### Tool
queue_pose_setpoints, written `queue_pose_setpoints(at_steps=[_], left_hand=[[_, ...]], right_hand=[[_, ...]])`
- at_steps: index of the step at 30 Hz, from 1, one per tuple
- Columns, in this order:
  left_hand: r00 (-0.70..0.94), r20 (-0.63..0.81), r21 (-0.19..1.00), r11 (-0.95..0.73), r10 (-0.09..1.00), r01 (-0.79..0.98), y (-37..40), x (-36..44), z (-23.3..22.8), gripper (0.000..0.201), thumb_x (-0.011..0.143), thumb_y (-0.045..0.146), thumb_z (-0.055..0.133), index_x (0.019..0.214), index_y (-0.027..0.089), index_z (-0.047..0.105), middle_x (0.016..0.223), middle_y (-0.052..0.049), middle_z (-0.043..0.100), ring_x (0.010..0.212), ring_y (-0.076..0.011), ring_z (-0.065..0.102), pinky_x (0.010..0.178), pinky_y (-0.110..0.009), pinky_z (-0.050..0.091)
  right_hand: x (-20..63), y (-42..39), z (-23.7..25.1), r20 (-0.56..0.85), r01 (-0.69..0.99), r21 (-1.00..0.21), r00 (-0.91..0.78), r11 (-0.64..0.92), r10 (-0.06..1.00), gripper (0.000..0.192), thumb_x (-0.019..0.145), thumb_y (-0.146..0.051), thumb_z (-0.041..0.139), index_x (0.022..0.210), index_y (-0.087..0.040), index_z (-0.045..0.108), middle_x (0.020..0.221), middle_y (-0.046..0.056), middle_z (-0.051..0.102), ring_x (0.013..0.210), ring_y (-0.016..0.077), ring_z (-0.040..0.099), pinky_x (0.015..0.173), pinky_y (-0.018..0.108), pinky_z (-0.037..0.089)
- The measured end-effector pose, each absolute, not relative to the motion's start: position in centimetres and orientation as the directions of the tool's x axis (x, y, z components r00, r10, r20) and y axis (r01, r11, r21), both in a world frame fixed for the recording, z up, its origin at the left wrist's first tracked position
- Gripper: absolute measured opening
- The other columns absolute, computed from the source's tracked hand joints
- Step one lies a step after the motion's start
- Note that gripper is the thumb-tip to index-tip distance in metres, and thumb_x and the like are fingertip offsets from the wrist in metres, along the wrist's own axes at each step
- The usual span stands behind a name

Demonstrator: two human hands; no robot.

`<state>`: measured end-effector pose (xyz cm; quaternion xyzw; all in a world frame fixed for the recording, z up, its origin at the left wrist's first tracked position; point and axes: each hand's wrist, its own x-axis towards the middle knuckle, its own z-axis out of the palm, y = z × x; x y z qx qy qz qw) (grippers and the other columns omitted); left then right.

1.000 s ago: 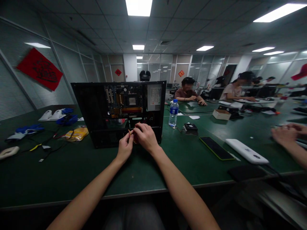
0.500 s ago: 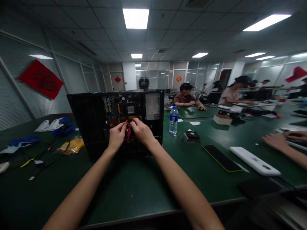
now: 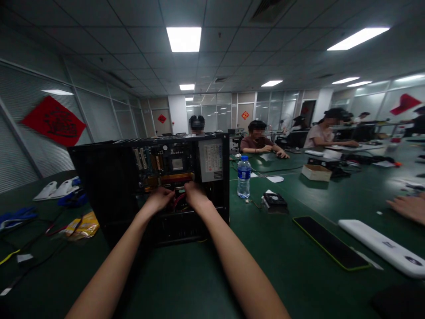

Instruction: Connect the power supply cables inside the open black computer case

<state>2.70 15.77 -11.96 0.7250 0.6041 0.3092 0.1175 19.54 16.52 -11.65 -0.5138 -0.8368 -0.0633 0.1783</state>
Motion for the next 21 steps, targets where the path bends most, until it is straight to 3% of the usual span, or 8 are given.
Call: queue_pose_setpoints(at_steps=[11, 21], left_hand=[[-0.014, 0.324, 0.428, -0.133, 0.946, 0.894, 14.7, 3.7, -11.6, 0.029, 0.080, 0.031, 0.054, 0.057, 0.022, 0.069, 0.057, -0.006, 0.065, 0.054, -0.0189, 0.055, 0.055, -0.028, 0.028], [-0.018, 0.293, 0.438, -0.117, 0.956, 0.891, 15.1, 3.7, -11.7, 0.029, 0.081, 0.031, 0.054, 0.060, 0.021, 0.072, 0.054, -0.005, 0.065, 0.050, -0.0177, 0.053, 0.053, -0.028, 0.027]], right_hand=[[19.2, 16.1, -11.6, 0.361, 0.844, -0.101, -0.463, 0.527, 0.810, 0.025, 0.081, -0.005, 0.054, 0.102, -0.012, 0.065, 0.105, 0.014, 0.067, 0.093, 0.0246, 0.066, 0.071, 0.028, 0.048], [19.3, 16.2, -11.5, 0.323, 0.838, -0.112, -0.478, 0.534, 0.817, 0.024, 0.081, -0.005, 0.054, 0.101, -0.012, 0.065, 0.105, 0.014, 0.065, 0.095, 0.0239, 0.065, 0.073, 0.028, 0.046]])
